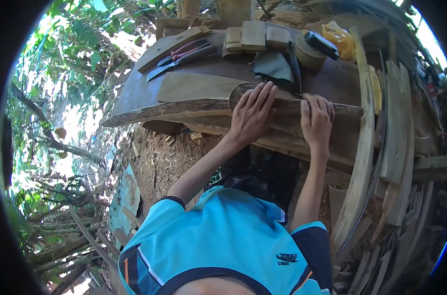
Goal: The person smooths a long wooden plank with sandpaper, then uses a chisel and mallet to carve a small wooden block. They measure the plank with a folding ruler and continue carving the plank with a chisel and mallet.
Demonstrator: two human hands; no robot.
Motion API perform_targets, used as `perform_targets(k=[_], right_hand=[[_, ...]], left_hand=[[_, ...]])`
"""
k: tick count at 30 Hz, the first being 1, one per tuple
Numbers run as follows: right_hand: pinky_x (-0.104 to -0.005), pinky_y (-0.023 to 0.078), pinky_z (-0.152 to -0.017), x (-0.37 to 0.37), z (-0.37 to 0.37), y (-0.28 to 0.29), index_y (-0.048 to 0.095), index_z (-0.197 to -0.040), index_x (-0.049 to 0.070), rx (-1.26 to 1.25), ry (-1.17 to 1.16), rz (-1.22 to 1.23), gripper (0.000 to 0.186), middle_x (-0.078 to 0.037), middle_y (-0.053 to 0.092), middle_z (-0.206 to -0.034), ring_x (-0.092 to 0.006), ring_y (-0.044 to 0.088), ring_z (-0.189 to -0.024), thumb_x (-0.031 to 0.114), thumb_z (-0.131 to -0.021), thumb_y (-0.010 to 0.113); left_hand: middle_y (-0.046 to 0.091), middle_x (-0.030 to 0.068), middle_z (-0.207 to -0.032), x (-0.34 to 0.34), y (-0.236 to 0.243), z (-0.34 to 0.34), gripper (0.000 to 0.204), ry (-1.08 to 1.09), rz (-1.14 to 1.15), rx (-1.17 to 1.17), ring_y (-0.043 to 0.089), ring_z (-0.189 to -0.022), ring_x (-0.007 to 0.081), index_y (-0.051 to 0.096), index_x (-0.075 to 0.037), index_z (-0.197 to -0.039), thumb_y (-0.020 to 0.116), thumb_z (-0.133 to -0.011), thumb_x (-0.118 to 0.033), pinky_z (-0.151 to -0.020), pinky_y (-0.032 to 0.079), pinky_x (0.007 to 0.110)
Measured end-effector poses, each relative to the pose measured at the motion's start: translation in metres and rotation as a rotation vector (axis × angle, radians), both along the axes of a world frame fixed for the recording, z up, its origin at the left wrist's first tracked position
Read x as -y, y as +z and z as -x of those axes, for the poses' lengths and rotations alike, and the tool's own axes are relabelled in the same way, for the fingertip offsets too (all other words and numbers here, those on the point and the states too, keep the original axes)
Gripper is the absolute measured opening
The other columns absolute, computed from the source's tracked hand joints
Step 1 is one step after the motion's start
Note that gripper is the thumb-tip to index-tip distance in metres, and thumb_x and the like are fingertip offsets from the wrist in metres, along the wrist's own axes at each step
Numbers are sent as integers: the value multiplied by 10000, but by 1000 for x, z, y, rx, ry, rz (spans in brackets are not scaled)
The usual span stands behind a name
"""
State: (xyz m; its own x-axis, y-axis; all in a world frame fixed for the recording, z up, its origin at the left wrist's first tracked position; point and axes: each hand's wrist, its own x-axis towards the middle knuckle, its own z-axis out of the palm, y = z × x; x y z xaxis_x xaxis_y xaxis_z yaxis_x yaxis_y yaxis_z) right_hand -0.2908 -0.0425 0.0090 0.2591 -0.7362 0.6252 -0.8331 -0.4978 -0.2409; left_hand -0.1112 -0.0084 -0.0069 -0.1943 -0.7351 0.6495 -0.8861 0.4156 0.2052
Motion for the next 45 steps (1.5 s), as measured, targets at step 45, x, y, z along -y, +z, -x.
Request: perform_targets(k=[45], right_hand=[[-407, 428, -605, 25, 0, -11, 507, -654, 67, -50, -88, 9, 166, -96, 491, -670, -290, 543, -683, 190, -758, 543]], left_hand=[[604, 151, -936, 38, 3, -117, 338, 0, -320, -83, 557, -923, 314, 594, -39, -910, 589, -798, -358, -799, 444, 407]])
